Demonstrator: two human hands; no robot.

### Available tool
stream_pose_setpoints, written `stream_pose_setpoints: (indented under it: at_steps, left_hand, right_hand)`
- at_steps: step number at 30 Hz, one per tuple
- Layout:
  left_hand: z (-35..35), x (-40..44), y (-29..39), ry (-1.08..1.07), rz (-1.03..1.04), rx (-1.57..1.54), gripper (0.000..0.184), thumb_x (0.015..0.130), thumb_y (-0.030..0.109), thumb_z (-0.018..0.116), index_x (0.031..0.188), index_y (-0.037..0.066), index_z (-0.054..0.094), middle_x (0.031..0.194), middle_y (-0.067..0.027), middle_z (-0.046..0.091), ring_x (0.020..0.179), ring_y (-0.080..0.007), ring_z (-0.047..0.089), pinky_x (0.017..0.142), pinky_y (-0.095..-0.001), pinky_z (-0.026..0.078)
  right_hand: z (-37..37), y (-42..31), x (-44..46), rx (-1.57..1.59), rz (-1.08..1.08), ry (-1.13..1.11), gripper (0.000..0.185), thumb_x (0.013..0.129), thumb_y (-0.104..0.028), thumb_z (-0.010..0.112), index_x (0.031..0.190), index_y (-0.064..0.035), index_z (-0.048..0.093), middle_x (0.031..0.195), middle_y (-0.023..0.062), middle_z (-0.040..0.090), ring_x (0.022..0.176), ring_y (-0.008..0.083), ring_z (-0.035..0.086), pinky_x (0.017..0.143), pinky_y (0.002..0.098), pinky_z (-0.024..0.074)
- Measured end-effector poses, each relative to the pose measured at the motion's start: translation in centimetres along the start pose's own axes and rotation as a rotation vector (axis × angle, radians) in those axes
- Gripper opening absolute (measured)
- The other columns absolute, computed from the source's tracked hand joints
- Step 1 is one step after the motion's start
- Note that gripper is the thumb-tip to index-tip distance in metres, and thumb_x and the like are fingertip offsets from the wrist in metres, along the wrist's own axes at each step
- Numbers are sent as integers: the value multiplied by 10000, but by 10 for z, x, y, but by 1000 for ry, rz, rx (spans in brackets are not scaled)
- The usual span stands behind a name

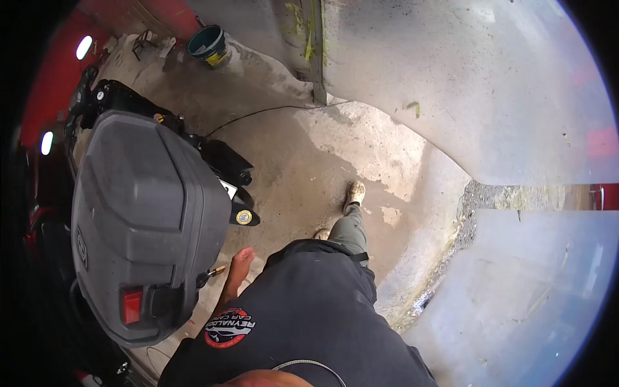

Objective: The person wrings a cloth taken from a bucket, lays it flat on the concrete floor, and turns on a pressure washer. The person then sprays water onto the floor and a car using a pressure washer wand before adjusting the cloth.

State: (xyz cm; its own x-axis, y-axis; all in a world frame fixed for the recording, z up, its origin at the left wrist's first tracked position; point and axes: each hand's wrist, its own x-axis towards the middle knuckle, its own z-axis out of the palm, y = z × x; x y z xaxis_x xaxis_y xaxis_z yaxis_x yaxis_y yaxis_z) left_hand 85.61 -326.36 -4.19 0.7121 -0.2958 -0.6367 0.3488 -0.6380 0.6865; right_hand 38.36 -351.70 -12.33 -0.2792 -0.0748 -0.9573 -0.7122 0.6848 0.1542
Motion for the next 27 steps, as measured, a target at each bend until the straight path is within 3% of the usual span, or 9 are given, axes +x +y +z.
stream_pose_setpoints:
  at_steps: [4,7,10,11,13,15,19,23,27]
  left_hand:
    - [36,15,-8,78,-155,94,404,903,291,571,1138,-37,586,1105,-193,631,1053,-257,601,910,-340,450]
    - [60,11,5,1,-400,202,448,914,367,538,1118,-26,605,1086,-188,640,1044,-252,604,892,-347,451]
    - [84,6,55,58,-515,127,494,916,414,521,1134,-23,599,1093,-180,639,1037,-244,601,879,-345,450]
    - [89,12,79,88,-518,33,504,917,421,515,1141,-23,595,1094,-181,638,1033,-247,601,875,-350,452]
    - [101,20,107,150,-524,-168,523,918,437,502,1155,-22,587,1096,-182,635,1026,-254,600,867,-360,457]
    - [117,37,115,200,-495,-354,560,895,461,526,1184,-17,571,1103,-174,634,1016,-255,605,854,-360,466]
    - [129,89,141,294,-557,-277,668,867,570,488,1198,-4,571,1124,-164,634,1037,-254,600,873,-363,455]
    - [107,158,151,351,-501,-310,689,880,594,447,1200,-3,567,1107,-162,638,1057,-248,589,902,-354,439]
    - [58,222,172,395,-538,-513,693,889,596,429,1232,5,542,1135,-168,622,1075,-259,577,917,-369,429]
  right_hand:
    - [-55,-113,-7,-136,25,-11,610,873,-397,584,1346,-61,397,1067,168,595,889,253,620,677,426,490]
    - [-101,-292,-28,-294,-156,86,631,873,-392,587,1361,-53,372,1093,184,578,917,249,615,702,437,492]
    - [-123,-519,-9,-553,-814,224,603,871,-359,596,1323,-1,419,1066,198,616,998,299,591,831,403,471]
    - [-101,-596,-54,-643,-970,175,626,892,-371,561,1356,2,366,1005,132,600,805,182,544,725,339,462]
    - [-23,-711,-153,-684,-1146,6,617,892,-364,570,1356,-4,381,1043,129,605,860,173,539,784,324,446]
    - [74,-783,-226,-811,-1323,-67,602,880,-399,594,1336,-41,430,1236,223,521,1159,307,513,968,380,402]
    - [268,-848,-277,-986,-1767,-190,595,861,-359,623,1322,-36,433,1257,249,483,1132,335,524,950,381,420]
    - [391,-880,-322,-942,-1295,-594,675,860,-390,620,1381,-64,342,1100,133,598,965,213,592,780,333,469]
    - [461,-932,-358,-909,-1045,-534,656,874,-385,605,1387,-80,333,1044,78,613,841,148,587,670,291,466]
